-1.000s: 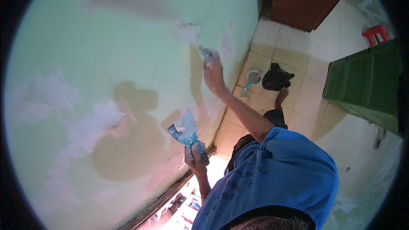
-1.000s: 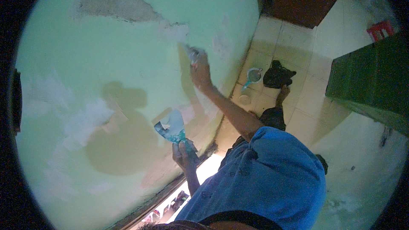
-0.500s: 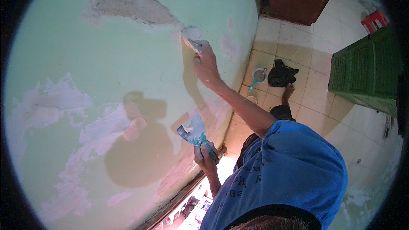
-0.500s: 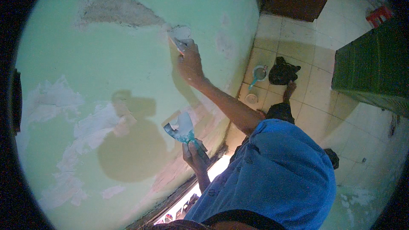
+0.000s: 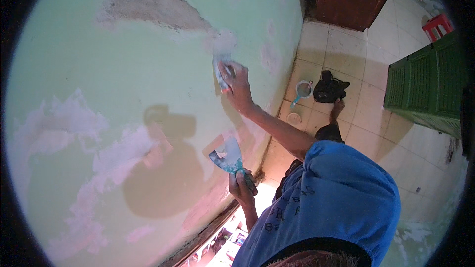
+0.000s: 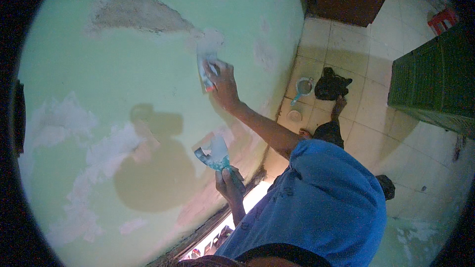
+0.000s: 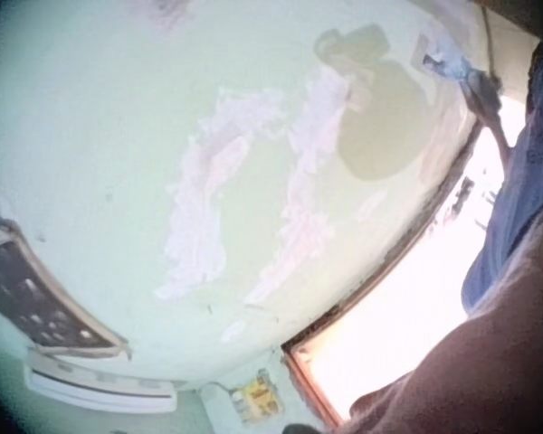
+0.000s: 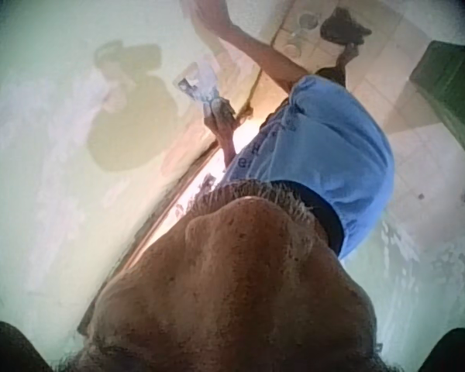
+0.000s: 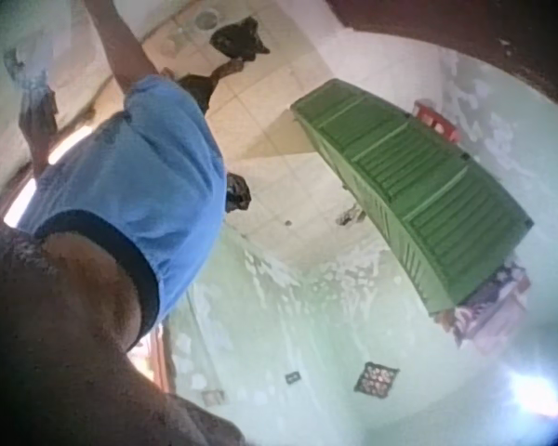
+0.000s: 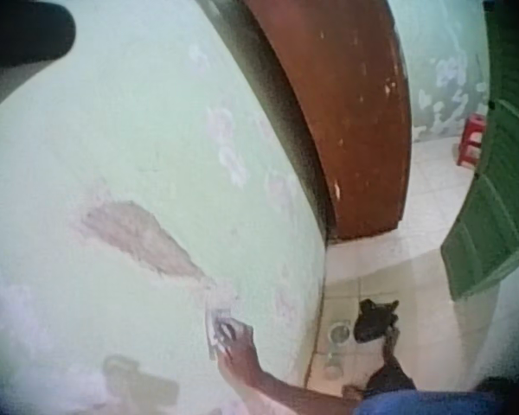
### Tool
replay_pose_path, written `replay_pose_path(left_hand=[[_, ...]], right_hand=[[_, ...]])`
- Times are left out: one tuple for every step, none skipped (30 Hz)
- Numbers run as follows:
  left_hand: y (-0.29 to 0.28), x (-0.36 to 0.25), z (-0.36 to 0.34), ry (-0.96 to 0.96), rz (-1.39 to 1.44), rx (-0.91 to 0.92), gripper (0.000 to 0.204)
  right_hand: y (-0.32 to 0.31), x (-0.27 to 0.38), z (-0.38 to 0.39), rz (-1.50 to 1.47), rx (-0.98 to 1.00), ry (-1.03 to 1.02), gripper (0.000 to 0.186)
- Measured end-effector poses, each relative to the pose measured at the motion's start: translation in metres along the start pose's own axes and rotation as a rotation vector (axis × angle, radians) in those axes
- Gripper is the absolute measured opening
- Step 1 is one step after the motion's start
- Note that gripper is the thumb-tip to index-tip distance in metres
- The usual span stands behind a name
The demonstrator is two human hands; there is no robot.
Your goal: The person applies white putty to a green wall using a putty knife and a smaller scraper, smoothing the material over damaged sections.
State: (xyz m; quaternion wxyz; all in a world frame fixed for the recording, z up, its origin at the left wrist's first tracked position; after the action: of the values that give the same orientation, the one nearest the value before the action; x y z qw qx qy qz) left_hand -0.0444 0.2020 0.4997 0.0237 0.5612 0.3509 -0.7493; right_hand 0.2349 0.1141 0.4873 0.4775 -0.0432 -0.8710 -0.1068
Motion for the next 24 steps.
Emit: replay_pose_path(left_hand=[[0.003, -0.001, 0.0, -0.004, 0.006, 0.023, 0.028], [0.001, -0.007, 0.001, -0.024, 0.006, 0.051, 0.029], [0.004, -0.007, -0.002, -0.028, 0.007, 0.062, 0.029], [0.002, -0.009, -0.002, -0.033, 0.004, 0.072, 0.03], [0.004, -0.009, -0.002, -0.03, 0.004, 0.066, 0.03], [0.004, -0.008, -0.003, -0.024, -0.002, 0.071, 0.029], [0.004, -0.007, -0.002, -0.019, -0.009, 0.072, 0.029], [0.001, -0.001, -0.003, -0.009, -0.024, 0.076, 0.029], [0.0, 0.0, -0.004, -0.008, -0.026, 0.068, 0.03], [0.0, 0.0, -0.007, -0.004, -0.026, 0.063, 0.03], [0.003, -0.002, -0.005, -0.013, -0.015, 0.052, 0.03], [0.002, -0.001, -0.003, -0.02, -0.011, 0.047, 0.03], [0.001, -0.001, -0.003, -0.027, -0.008, 0.042, 0.03], [0.0, 0.001, -0.002, -0.027, -0.011, 0.048, 0.03], [-0.001, 0.002, -0.001, -0.032, -0.016, 0.057, 0.03], [-0.002, 0.003, 0.0, -0.039, -0.02, 0.064, 0.031], [-0.003, 0.002, 0.0, -0.048, -0.026, 0.078, 0.031], [-0.003, 0.001, 0.001, -0.058, -0.032, 0.091, 0.031], [-0.003, 0.0, 0.001, -0.045, -0.021, 0.08, 0.031], [-0.002, -0.004, -0.001, -0.027, -0.015, 0.077, 0.031], [0.0, -0.006, -0.003, -0.01, -0.009, 0.073, 0.032], [0.0, -0.001, -0.002, -0.023, -0.017, 0.066, 0.032], [-0.003, 0.003, -0.001, -0.039, -0.03, 0.044, 0.032], [-0.006, 0.006, 0.0, -0.031, -0.04, 0.03, 0.031]], right_hand=[[-0.006, 0.001, 0.008, -0.001, 0.049, -0.005, 0.071], [-0.016, -0.002, 0.011, -0.056, 0.024, 0.063, 0.069], [-0.027, -0.011, 0.011, -0.11, -0.004, 0.129, 0.068], [-0.032, -0.019, 0.01, -0.164, -0.03, 0.196, 0.067], [-0.04, -0.026, -0.005, -0.027, -0.086, 0.236, 0.063], [-0.046, -0.037, -0.024, -0.012, -0.145, 0.253, 0.062], [-0.047, -0.048, -0.043, 0.001, -0.2, 0.271, 0.061], [-0.046, -0.051, -0.055, 0.012, -0.256, 0.289, 0.06], [-0.04, -0.049, -0.063, 0.019, -0.229, 0.315, 0.057], [-0.035, -0.046, -0.072, 0.026, -0.203, 0.341, 0.055], [-0.031, -0.042, -0.077, 0.037, -0.176, 0.369, 0.052], [-0.026, -0.027, -0.078, 0.02, -0.159, 0.334, 0.052], [-0.02, -0.009, -0.073, 0.002, -0.142, 0.298, 0.051], [-0.018, 0.004, -0.067, -0.016, -0.128, 0.262, 0.05], [-0.014, 0.006, -0.06, 0.012, -0.12, 0.214, 0.05], [-0.016, 0.007, -0.056, -0.045, -0.1, 0.217, 0.051], [-0.022, 0.008, -0.053, -0.102, -0.085, 0.219, 0.052], [-0.024, 0.009, -0.051, -0.159, -0.068, 0.221, 0.053], [-0.025, 0.01, -0.053, -0.167, -0.102, 0.169, 0.057], [-0.027, 0.009, -0.058, -0.172, -0.145, 0.117, 0.06], [-0.028, 0.008, -0.061, -0.177, -0.188, 0.064, 0.064], [-0.022, 0.008, -0.06, -0.102, -0.169, 0.034, 0.066], [-0.006, 0.009, -0.056, -0.039, -0.144, 0.007, 0.069], [0.005, 0.009, -0.052, 0.024, -0.119, -0.019, 0.072]])
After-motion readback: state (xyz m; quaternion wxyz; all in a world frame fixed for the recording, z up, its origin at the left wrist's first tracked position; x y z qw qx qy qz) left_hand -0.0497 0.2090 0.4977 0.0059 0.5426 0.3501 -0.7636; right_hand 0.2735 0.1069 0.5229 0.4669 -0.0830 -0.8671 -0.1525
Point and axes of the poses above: each hand's wrist, its own z-axis away from the middle knuckle, its own y-axis out of the palm, x = y × z, the point moved 7 cm from there along -z, towards the middle knuckle, and after that the axes turned 14 degrees about -z, right-handed, at the moved point
